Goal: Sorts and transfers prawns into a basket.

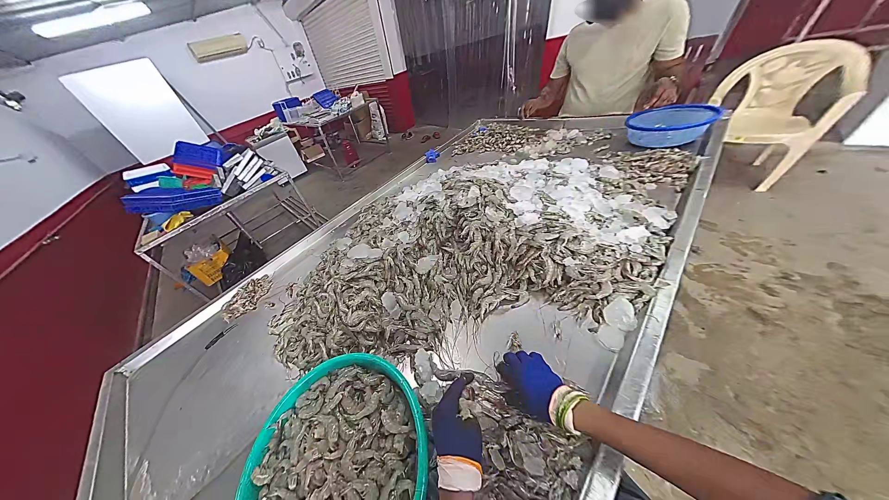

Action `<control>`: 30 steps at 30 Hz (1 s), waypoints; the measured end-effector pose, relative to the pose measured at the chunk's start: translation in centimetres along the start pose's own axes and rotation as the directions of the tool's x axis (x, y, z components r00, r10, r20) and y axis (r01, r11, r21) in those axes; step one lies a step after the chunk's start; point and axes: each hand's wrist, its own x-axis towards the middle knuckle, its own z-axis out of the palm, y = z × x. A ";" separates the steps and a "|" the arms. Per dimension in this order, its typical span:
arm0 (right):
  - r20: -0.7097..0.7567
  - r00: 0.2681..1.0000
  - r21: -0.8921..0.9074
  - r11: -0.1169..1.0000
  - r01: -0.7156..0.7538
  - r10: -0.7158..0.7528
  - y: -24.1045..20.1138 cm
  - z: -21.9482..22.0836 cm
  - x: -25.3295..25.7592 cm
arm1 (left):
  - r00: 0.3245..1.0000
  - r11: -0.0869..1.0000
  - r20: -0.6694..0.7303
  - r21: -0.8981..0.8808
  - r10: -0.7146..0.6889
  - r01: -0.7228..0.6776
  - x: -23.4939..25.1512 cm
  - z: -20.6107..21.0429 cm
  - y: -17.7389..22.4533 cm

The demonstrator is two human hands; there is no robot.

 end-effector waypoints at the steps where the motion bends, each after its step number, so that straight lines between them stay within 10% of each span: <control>1: -0.007 0.999 0.042 0.998 -0.035 0.035 -0.1 -0.2 0.2 | 0.998 0.999 -0.059 -0.043 0.026 -0.029 0.4 0.4 -0.1; 5: -0.044 0.994 0.124 0.988 -0.092 0.098 -2.5 0.8 1.6 | 0.987 0.994 -0.150 -0.084 0.059 -0.072 -0.1 0.7 0.4; 15: -0.054 0.998 0.022 0.999 0.033 -0.032 -5.4 0.1 -5.8 | 0.941 0.955 0.331 0.296 -0.076 -0.027 -0.7 3.1 1.3; 25: -0.127 0.975 0.111 0.979 -0.171 0.185 0.0 -2.6 0.4 | 0.981 0.995 0.173 -0.033 -0.086 0.094 -1.4 1.6 -0.8; 30: 0.042 0.997 0.271 0.960 -0.069 0.060 -7.4 -4.7 3.8 | 0.997 0.974 -0.052 -0.224 -0.052 0.039 -3.0 2.0 -2.2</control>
